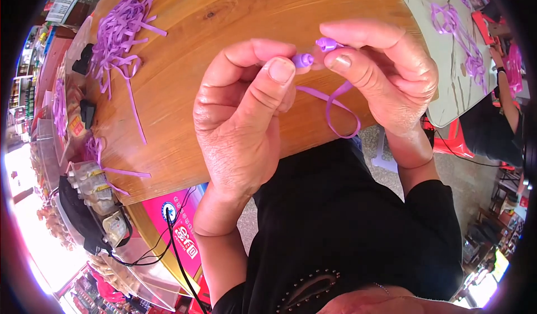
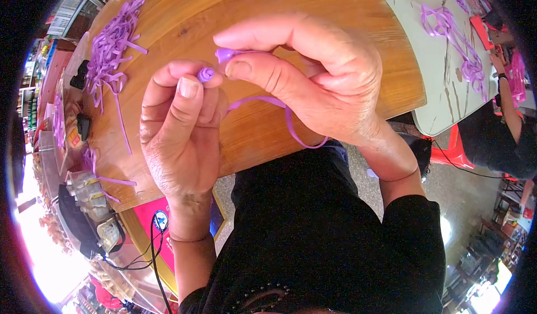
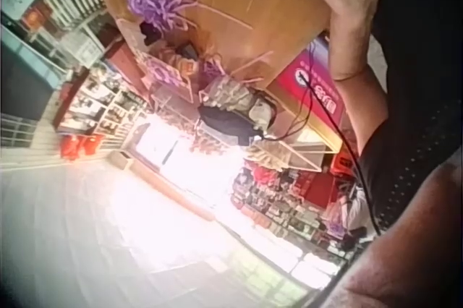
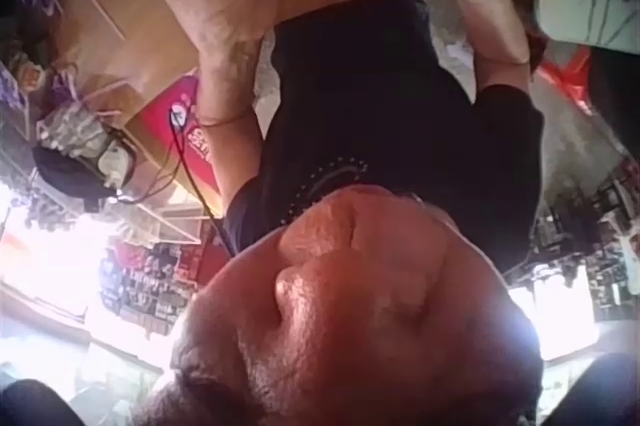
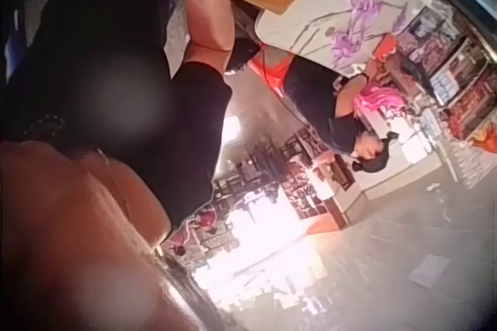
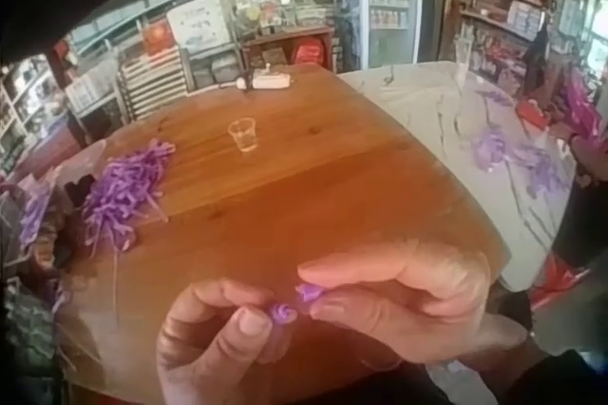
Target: The person ties knots in purple ribbons by hand, pulling the ends through loops and tightening them one at a time. They repeat this process along the length of the ribbon, occasionally setting aside the knotted sections on the wooden table.
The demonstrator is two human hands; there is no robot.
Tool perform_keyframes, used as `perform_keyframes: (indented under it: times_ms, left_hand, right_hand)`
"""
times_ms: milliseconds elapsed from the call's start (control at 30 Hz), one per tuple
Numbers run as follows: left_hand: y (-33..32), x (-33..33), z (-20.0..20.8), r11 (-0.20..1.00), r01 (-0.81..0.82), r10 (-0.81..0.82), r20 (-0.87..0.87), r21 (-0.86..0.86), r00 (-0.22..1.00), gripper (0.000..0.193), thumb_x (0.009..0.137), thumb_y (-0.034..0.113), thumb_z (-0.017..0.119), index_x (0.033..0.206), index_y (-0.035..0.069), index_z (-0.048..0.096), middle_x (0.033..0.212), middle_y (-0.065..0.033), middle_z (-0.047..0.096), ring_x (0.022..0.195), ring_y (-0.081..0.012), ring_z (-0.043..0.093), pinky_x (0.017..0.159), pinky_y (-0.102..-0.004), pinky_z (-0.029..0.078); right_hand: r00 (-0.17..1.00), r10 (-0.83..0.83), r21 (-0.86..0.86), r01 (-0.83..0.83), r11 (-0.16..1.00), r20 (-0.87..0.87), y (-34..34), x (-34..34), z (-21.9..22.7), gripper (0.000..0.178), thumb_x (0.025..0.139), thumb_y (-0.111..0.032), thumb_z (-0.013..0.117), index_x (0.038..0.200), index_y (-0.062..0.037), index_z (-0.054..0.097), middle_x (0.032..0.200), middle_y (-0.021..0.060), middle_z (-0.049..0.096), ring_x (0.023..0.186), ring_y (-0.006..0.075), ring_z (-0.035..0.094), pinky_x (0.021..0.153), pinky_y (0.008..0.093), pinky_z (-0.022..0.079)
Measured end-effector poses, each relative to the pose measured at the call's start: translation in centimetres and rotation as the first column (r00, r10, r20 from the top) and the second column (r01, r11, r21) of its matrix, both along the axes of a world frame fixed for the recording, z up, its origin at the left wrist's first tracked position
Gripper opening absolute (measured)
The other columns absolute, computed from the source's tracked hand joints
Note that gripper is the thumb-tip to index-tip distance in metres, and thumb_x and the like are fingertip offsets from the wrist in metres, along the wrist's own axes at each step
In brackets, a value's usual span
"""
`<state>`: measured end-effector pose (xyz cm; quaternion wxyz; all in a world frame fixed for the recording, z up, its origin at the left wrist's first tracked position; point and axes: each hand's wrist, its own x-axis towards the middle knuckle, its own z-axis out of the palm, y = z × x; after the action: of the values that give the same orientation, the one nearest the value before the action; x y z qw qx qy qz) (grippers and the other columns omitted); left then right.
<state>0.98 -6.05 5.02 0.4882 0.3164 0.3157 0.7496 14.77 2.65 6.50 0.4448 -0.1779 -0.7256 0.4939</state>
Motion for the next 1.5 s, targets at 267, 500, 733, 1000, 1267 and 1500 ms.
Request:
perform_keyframes:
  times_ms: [267, 500, 733, 1000, 1267, 1500]
  left_hand:
    - [-0.1, 0.4, -0.8, 0.989, -0.146, 0.150, -0.165, 0.033, 0.975, 0.023, 0.084, 0.000, 0.058, 0.106, -0.001, 0.056, 0.096, -0.0074, 0.061, 0.083, -0.0107, 0.056, 0.069, -0.0207, 0.044]
    - [-0.1, 0.5, -1.2, 0.975, -0.212, 0.223, -0.255, 0.070, 0.941, 0.021, 0.083, 0.000, 0.060, 0.104, -0.002, 0.058, 0.093, -0.0059, 0.060, 0.077, -0.0100, 0.053, 0.069, -0.0216, 0.043]
    - [0.1, 0.5, -1.7, 0.953, -0.284, 0.302, -0.254, 0.103, 0.919, 0.018, 0.083, 0.001, 0.060, 0.100, -0.003, 0.059, 0.089, -0.0053, 0.059, 0.074, -0.0099, 0.052, 0.068, -0.0209, 0.042]
    - [0.0, 0.6, -1.7, 0.961, -0.268, 0.276, -0.227, 0.065, 0.934, 0.017, 0.082, 0.001, 0.060, 0.099, -0.003, 0.058, 0.089, -0.0039, 0.058, 0.076, -0.0088, 0.051, 0.068, -0.0199, 0.042]
    - [-0.1, 0.2, -1.9, 0.977, -0.183, 0.200, -0.186, 0.106, 0.962, 0.013, 0.083, 0.001, 0.060, 0.095, -0.002, 0.058, 0.087, -0.0049, 0.057, 0.078, -0.0114, 0.052, 0.077, -0.0241, 0.043]
    - [0.0, 0.4, -1.4, 0.969, -0.195, 0.224, -0.208, 0.149, 0.952, 0.010, 0.080, -0.002, 0.060, 0.091, -0.002, 0.059, 0.084, -0.0069, 0.057, 0.076, -0.0117, 0.049, 0.071, -0.0235, 0.040]
  right_hand:
    - [0.994, 0.084, 0.119, -0.076, 0.990, -0.064, 0.3, -0.6, -0.7, 0.019, 0.077, 0.009, 0.061, 0.095, 0.0022, 0.061, 0.092, 0.0135, 0.061, 0.085, 0.0177, 0.059, 0.072, 0.0253, 0.049]
    - [0.994, 0.015, -0.126, -0.028, 0.992, -0.110, -0.9, -0.8, -0.4, 0.019, 0.077, 0.009, 0.061, 0.094, 0.0018, 0.061, 0.091, 0.0136, 0.061, 0.084, 0.0171, 0.058, 0.071, 0.0247, 0.049]
    - [0.997, 0.070, 0.210, -0.066, 0.975, -0.010, 0.5, -0.8, -1.1, 0.019, 0.076, 0.009, 0.061, 0.093, 0.0014, 0.061, 0.090, 0.0123, 0.060, 0.080, 0.0153, 0.058, 0.069, 0.0240, 0.049]
    - [0.983, 0.118, -0.074, -0.129, 0.989, -0.141, -0.1, -1.3, -1.4, 0.016, 0.076, 0.008, 0.062, 0.091, 0.0020, 0.061, 0.090, 0.0138, 0.059, 0.078, 0.0152, 0.058, 0.069, 0.0239, 0.049]
    - [0.993, 0.106, 0.127, -0.098, 0.987, -0.056, 0.4, -1.3, -1.3, 0.015, 0.075, 0.007, 0.063, 0.089, 0.0021, 0.062, 0.089, 0.0131, 0.059, 0.076, 0.0145, 0.058, 0.065, 0.0234, 0.048]
    - [0.998, 0.027, 0.453, -0.049, 0.890, 0.056, 0.9, -0.5, -0.8, 0.017, 0.074, 0.003, 0.066, 0.090, 0.0006, 0.063, 0.088, 0.0126, 0.060, 0.073, 0.0178, 0.057, 0.062, 0.0254, 0.046]
